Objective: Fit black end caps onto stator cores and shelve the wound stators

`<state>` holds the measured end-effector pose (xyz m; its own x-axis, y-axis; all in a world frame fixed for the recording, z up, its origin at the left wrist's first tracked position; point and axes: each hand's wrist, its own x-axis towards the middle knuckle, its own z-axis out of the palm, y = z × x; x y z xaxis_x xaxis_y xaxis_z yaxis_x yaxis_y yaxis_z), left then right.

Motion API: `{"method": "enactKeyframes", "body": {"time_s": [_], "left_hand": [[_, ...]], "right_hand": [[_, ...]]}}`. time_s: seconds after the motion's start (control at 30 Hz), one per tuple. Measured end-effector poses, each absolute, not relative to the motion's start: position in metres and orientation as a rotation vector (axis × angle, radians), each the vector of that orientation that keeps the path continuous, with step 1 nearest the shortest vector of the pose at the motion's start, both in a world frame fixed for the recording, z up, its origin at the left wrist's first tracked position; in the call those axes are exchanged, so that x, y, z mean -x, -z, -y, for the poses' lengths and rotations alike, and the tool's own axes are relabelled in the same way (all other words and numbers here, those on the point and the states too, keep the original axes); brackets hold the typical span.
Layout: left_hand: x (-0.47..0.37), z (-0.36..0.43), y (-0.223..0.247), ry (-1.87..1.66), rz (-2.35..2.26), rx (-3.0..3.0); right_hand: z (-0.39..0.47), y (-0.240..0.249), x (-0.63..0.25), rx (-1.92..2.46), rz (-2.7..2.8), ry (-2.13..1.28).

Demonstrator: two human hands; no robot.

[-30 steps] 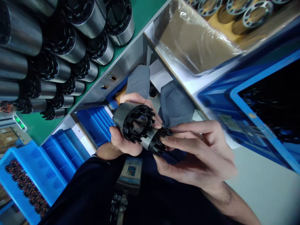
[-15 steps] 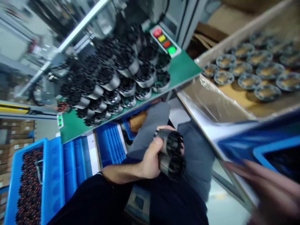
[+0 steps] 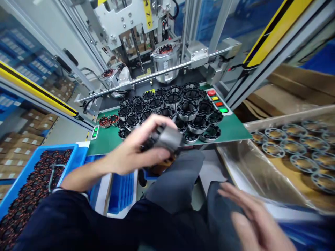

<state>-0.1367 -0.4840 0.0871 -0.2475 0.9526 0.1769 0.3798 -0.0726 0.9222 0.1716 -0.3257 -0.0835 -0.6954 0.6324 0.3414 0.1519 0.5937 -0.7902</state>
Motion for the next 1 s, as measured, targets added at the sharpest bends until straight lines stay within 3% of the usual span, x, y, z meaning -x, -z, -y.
{"method": "enactKeyframes", "body": {"time_s": [0.17, 0.37, 0.8, 1.0], "left_hand": [[0.211, 0.464, -0.159, -0.728, -2.293, -1.959], [0.25, 0.429, -0.151, -0.069, -2.499, -1.922], [0.257, 0.421, -0.128, 0.105, -2.504, -1.89], [0.257, 0.421, -0.136, 0.218, -2.541, -1.786]], "right_hand": [[0.36, 0.088, -0.146, 0.255, 2.346, -1.057], [0.384, 0.09, -0.139, 0.085, 2.454, -1.179], [0.385, 0.081, -0.14, 0.101, 2.457, -1.323], [0.348, 0.054, -0.128, -0.04, 2.49, -1.101]]}}
